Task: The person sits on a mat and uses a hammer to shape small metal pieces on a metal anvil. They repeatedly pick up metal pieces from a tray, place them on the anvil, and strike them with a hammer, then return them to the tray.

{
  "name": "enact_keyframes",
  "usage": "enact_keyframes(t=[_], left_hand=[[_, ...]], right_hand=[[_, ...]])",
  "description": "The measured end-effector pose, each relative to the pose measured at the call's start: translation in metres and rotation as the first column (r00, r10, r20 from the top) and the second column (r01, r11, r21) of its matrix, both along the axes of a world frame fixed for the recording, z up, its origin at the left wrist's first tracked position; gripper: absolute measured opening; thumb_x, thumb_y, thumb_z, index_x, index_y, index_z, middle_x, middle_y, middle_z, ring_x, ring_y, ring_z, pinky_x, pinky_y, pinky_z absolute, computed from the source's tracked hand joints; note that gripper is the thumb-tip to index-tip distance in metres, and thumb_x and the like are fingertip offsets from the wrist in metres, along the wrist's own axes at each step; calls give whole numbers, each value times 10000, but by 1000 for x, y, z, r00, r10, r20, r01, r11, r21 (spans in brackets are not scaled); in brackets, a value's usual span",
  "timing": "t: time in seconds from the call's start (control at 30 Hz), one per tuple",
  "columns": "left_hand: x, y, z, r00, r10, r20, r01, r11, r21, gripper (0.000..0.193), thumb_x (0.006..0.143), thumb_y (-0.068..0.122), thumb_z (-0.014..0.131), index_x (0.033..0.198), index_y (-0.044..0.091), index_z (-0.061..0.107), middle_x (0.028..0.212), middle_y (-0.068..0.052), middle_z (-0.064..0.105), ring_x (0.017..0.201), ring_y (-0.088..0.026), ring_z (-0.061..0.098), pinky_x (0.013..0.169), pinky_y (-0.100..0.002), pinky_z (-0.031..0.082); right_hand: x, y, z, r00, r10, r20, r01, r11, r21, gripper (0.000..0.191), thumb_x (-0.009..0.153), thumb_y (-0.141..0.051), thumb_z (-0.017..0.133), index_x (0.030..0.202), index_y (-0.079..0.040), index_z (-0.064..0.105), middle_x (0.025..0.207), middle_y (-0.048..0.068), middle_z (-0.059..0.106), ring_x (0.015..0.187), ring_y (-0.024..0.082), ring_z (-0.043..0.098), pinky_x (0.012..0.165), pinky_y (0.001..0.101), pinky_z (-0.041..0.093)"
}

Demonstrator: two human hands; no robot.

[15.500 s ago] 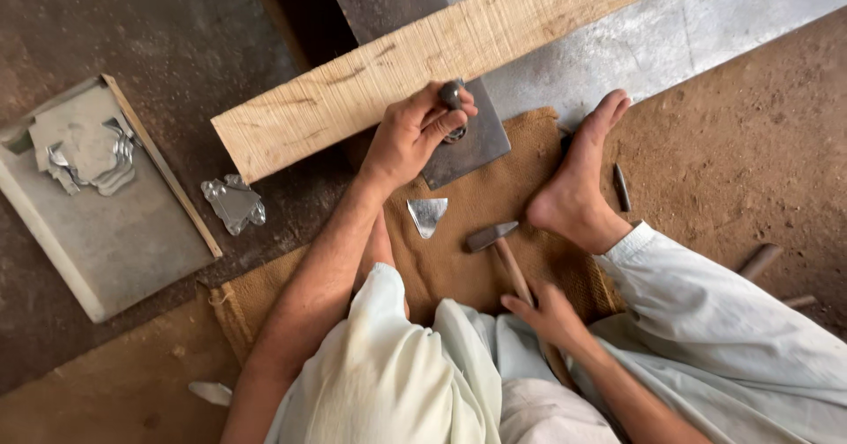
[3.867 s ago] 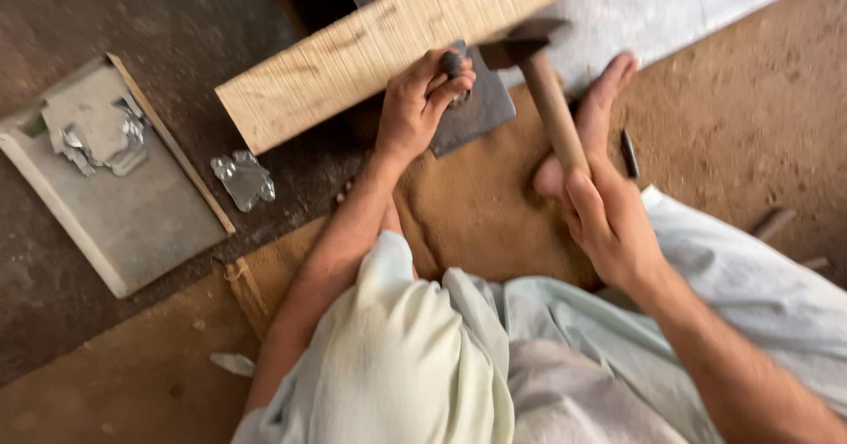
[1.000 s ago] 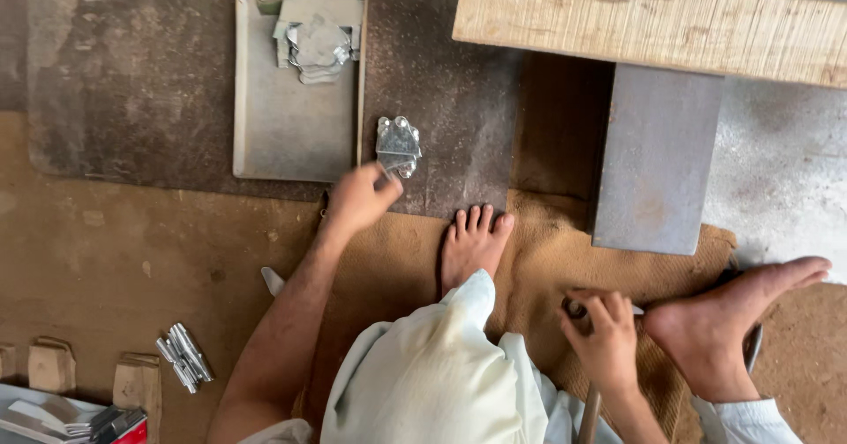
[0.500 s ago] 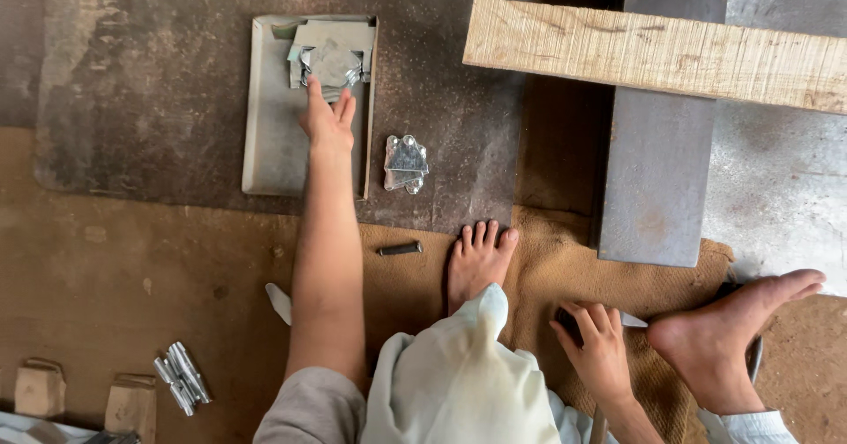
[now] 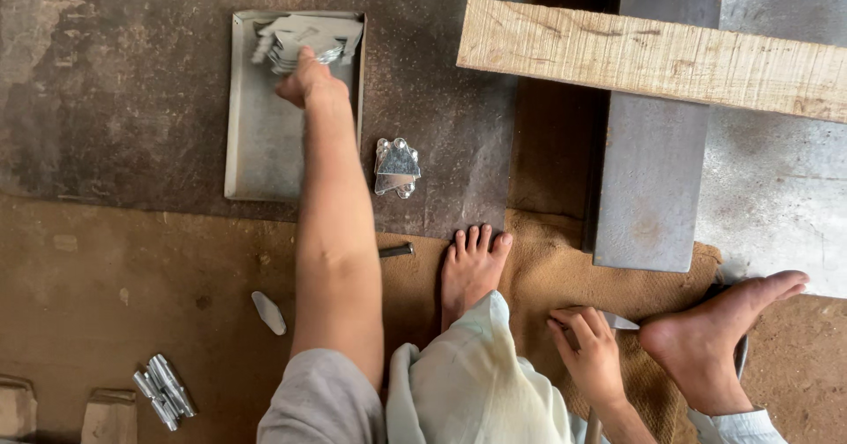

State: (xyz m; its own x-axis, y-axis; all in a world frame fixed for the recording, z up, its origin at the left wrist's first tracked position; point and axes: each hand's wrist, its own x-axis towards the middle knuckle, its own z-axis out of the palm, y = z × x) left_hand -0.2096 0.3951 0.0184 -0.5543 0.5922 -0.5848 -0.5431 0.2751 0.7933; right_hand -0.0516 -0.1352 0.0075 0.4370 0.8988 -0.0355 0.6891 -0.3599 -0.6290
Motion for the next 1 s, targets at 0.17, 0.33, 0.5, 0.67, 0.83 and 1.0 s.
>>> enact_keyframes(t=[0.17, 0.33, 0.5, 0.67, 0.83, 1.0], left_hand=[[-47, -39, 16, 908, -317, -275, 413, 794, 446, 359, 915, -72, 696, 1162, -34, 439, 1183, -177, 679, 1051, -249, 715, 921, -381, 640], [-86, -101, 73, 206, -603, -771, 975, 192, 110, 376, 1018, 67, 762, 1297, -3, 519, 1177, -143, 683, 1037, -203, 703, 862, -343, 603], [-45, -163, 96, -394, -673, -626, 900, -422, -113, 552, 886, 223, 781, 1326, 95, 473, 1071, -118, 755, 948, -187, 750, 744, -344, 612], [-10, -202, 58, -598, -530, -601, 702, -708, -74, 599, 855, 252, 793, 1319, 94, 449, 1097, -155, 796, 980, -225, 766, 831, -360, 579], [13, -203, 20, -603, -591, -535, 711, -703, -26, 748, 830, 272, 822, 1409, 124, 371, 1079, -139, 768, 988, -259, 738, 868, -397, 554], [60, -175, 11, -557, -429, -711, 753, -623, -214, 1021, 669, 274, 918, 1510, 167, 347, 1159, -120, 675, 1007, -242, 675, 956, -462, 426]], right_hand=[[-6, 41, 55, 993, 22, -119, -5, 991, 135, 195, 801, -75, 798, 975, -82, 712, 980, 50, 706, 903, 244, 703, 767, 362, 563], [5, 121, 106, 996, 84, 37, -91, 945, 315, 463, 802, -93, 839, 1210, -29, 629, 1207, 151, 640, 1128, 356, 617, 953, 416, 522], [29, 165, 111, 950, 231, -209, -173, 949, 263, 788, 711, -210, 875, 1366, 24, 505, 1305, 173, 597, 1158, 313, 605, 955, 403, 527], [34, 132, 62, 709, -47, -703, -340, 851, -400, 380, 822, -130, 933, 1103, 53, 754, 1006, 212, 700, 829, 224, 641, 801, 444, 522], [31, 103, 8, 353, -272, -896, -1, 957, -291, 263, 801, -106, 807, 1044, -9, 774, 959, 102, 743, 792, 189, 709, 717, 396, 587], [25, 126, -14, 28, -307, -951, 236, 927, -293, 324, 868, -125, 767, 1164, -41, 666, 1033, 81, 721, 921, 191, 710, 824, 384, 605]])
